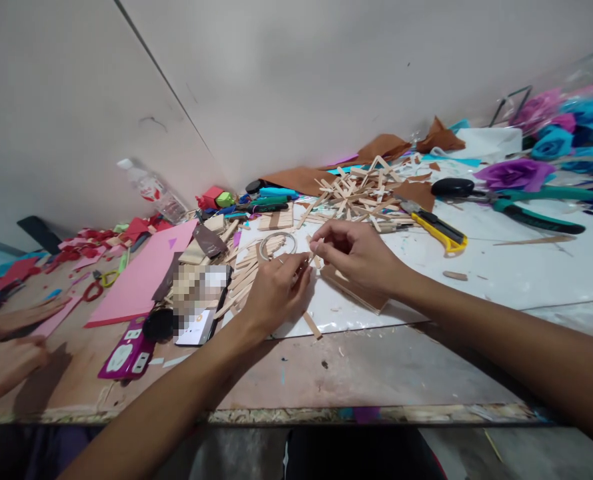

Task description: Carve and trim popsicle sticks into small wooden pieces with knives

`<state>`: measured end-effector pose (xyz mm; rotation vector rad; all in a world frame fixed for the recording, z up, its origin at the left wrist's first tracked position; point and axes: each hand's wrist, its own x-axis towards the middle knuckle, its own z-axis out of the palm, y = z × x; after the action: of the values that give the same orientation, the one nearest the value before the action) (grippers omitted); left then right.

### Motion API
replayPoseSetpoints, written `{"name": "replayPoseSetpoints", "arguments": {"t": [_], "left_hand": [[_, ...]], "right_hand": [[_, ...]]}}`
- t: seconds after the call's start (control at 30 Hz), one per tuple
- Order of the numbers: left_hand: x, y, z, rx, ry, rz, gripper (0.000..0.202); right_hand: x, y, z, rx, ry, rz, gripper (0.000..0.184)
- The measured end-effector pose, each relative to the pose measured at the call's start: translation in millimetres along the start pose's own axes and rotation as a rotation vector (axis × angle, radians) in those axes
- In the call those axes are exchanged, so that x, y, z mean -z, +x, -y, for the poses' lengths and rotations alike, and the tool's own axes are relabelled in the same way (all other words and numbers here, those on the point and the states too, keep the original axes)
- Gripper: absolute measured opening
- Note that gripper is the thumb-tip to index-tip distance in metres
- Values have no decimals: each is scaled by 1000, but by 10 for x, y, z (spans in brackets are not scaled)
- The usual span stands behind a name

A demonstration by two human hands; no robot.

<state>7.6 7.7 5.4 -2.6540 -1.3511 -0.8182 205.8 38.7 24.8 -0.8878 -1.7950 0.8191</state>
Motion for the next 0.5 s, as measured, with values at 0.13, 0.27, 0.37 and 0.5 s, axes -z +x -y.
{"name": "replayPoseSetpoints", "arguments": {"t": [0.13, 0.27, 0.37, 0.5], "left_hand": [[-14, -5, 35, 17, -5, -17, 16], [-27, -4, 80, 34, -5, -23, 17], [-26, -1, 99, 32, -3, -17, 18], [-5, 18, 102, 17, -15, -8, 19]], "right_hand": [[15, 6, -38, 30, -61, -8, 20], [41, 2, -99, 46, -114, -12, 23], [60, 4, -141, 95, -176, 29, 19], [97, 35, -171, 233, -287, 119, 14]]}}
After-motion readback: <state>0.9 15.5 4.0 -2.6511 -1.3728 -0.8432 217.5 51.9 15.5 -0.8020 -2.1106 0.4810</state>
